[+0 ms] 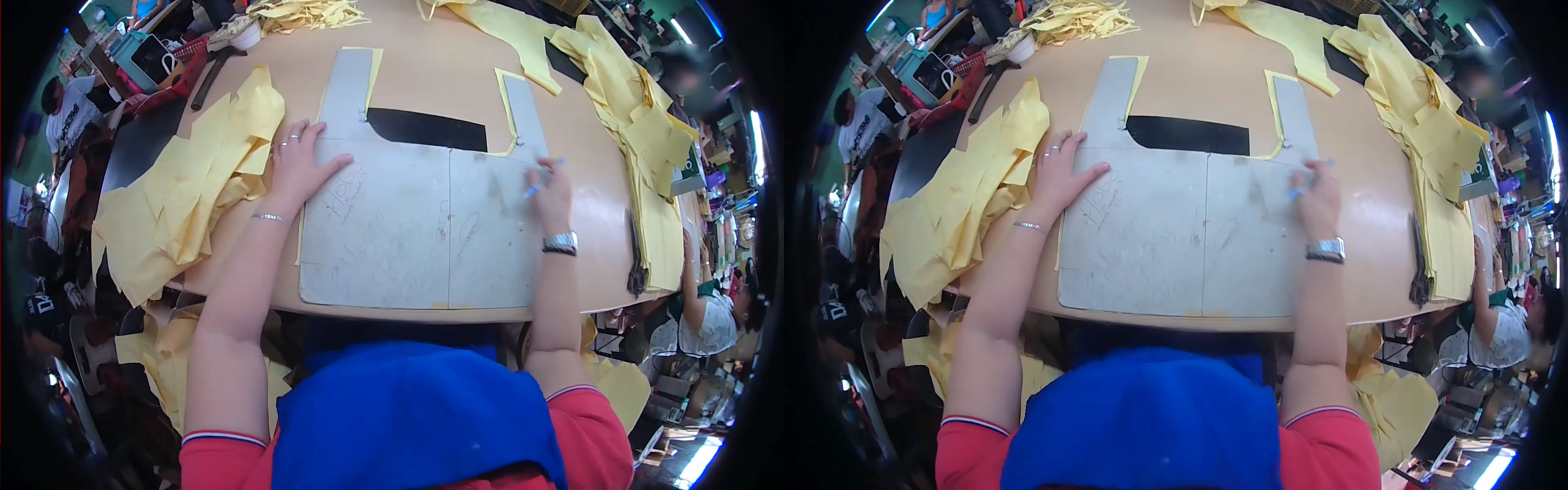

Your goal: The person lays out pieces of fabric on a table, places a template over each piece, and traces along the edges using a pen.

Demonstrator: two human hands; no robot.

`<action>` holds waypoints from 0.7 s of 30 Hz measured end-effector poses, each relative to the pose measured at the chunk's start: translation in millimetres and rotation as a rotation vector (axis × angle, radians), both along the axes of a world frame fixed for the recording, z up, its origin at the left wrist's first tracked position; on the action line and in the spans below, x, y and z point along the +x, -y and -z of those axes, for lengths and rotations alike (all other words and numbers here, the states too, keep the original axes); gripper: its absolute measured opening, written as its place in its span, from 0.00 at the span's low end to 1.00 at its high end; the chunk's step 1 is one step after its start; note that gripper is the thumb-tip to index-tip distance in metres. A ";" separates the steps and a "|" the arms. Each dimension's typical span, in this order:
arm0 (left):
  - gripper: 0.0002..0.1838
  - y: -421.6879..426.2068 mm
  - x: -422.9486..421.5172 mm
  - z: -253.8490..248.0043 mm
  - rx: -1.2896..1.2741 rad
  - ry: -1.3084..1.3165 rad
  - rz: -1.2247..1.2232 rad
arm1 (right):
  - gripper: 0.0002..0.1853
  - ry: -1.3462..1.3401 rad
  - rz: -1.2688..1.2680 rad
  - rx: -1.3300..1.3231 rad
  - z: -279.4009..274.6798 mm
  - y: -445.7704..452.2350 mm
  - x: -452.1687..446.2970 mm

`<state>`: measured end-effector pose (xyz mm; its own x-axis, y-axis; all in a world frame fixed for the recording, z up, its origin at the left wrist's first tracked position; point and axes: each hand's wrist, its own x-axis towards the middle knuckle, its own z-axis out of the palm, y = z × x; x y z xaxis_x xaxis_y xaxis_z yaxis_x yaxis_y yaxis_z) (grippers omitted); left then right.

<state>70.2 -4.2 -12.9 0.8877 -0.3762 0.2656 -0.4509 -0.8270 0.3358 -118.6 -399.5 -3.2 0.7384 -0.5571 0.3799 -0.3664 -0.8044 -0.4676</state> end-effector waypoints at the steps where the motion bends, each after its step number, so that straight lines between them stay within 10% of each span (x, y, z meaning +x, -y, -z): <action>1: 0.41 -0.2 -0.1 -1.3 0.008 -0.031 0.015 | 0.14 0.012 0.041 0.088 0.6 4.0 -16.1; 15: 0.37 -2.5 1.6 -0.4 -0.042 -0.144 0.042 | 0.15 0.058 0.069 0.332 1.8 0.1 -43.8; 18: 0.38 0.1 -2.5 0.0 0.015 -0.092 0.036 | 0.14 0.408 0.092 0.234 7.9 -4.4 -21.9; 21: 0.40 2.7 -7.3 -5.0 0.049 -0.074 0.034 | 0.16 0.489 -0.112 0.647 -5.6 -20.0 11.8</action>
